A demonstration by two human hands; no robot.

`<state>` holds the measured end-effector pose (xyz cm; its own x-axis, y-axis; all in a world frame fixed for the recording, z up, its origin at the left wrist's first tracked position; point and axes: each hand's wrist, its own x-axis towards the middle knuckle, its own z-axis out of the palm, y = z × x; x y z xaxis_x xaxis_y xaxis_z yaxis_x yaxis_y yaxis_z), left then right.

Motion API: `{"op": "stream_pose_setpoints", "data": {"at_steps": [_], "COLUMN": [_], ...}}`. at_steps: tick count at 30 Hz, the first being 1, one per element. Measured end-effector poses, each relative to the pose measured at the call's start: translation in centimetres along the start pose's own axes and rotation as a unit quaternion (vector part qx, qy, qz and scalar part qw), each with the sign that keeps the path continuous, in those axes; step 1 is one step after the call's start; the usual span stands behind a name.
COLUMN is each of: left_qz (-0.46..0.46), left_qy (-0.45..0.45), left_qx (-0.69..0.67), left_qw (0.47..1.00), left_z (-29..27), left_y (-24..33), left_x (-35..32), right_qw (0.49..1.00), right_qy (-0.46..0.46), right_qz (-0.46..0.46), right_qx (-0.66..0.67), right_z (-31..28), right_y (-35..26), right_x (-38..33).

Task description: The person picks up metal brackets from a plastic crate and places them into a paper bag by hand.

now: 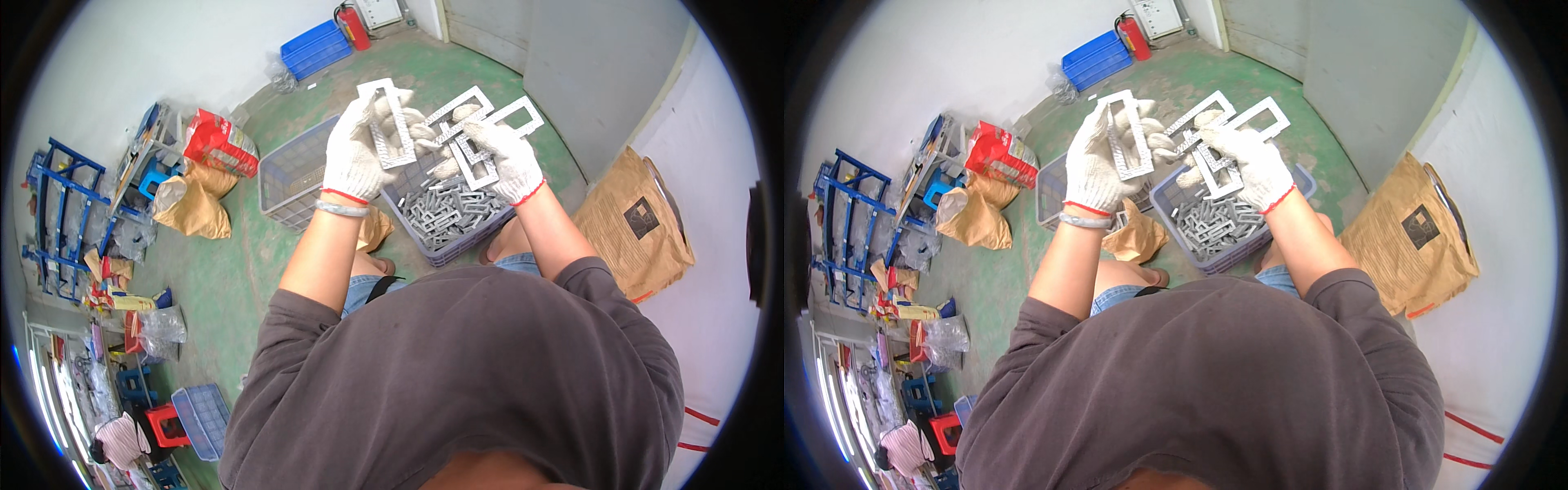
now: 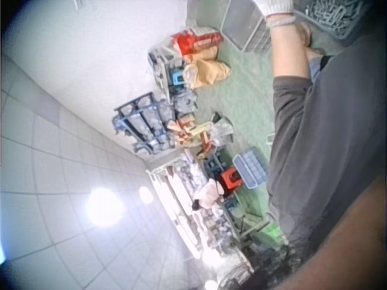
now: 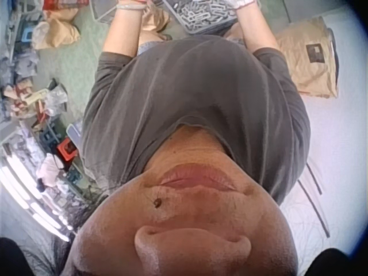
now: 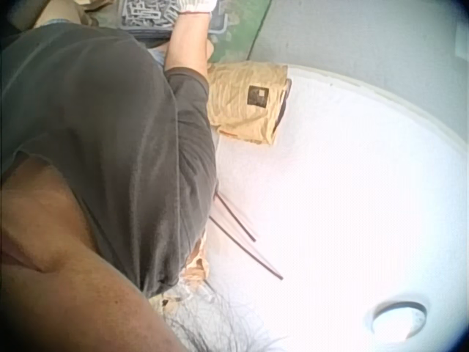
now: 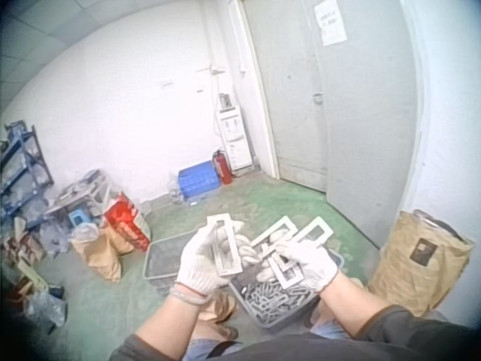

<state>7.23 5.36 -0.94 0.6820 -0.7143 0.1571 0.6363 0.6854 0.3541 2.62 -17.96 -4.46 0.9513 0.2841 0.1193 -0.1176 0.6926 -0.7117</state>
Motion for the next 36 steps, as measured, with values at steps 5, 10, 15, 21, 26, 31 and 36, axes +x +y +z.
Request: {"op": "stream_pose_setpoints", "data": {"at_steps": [5, 10, 15, 21, 26, 31, 36], "left_qz": [0.152, 0.173, 0.118, 0.067, 0.063, 0.055, 0.033], "left_qy": [0.242, 0.204, 0.123, 0.149, 0.141, 0.171, 0.175], "left_qx": [0.552, 0.725, 0.883, 0.853, 0.898, 0.717, 0.585], "left_qw": [0.783, 0.634, 0.438, 0.496, 0.412, 0.674, 0.791], "left_z": [3.5, 2.9, 3.3, 2.9, 3.5, 2.2, 1.6], "left_y": [0.3, -0.6, -1.8, -1.6, -2.6, -1.5, -1.5], "left_x": [-1.2, -0.6, 0.4, 0.6, 0.4, 0.1, -0.9], "right_qw": [1.000, 0.999, 0.988, 0.990, 0.990, 0.995, 0.992], "right_qy": [-0.013, -0.024, 0.005, 0.017, 0.008, -0.034, -0.108], "right_qz": [-0.006, 0.005, 0.032, 0.062, 0.034, 0.026, -0.014], "right_qx": [0.025, -0.039, -0.150, -0.124, -0.134, -0.092, -0.059], "right_z": [1.5, 0.7, 1.9, 3.0, 2.3, 3.1, 1.7], "right_y": [-0.6, -0.2, -0.7, -0.5, 0.2, -0.8, -1.4], "right_x": [-0.9, -0.4, -1.1, -1.2, -1.1, -1.2, -0.7]}}
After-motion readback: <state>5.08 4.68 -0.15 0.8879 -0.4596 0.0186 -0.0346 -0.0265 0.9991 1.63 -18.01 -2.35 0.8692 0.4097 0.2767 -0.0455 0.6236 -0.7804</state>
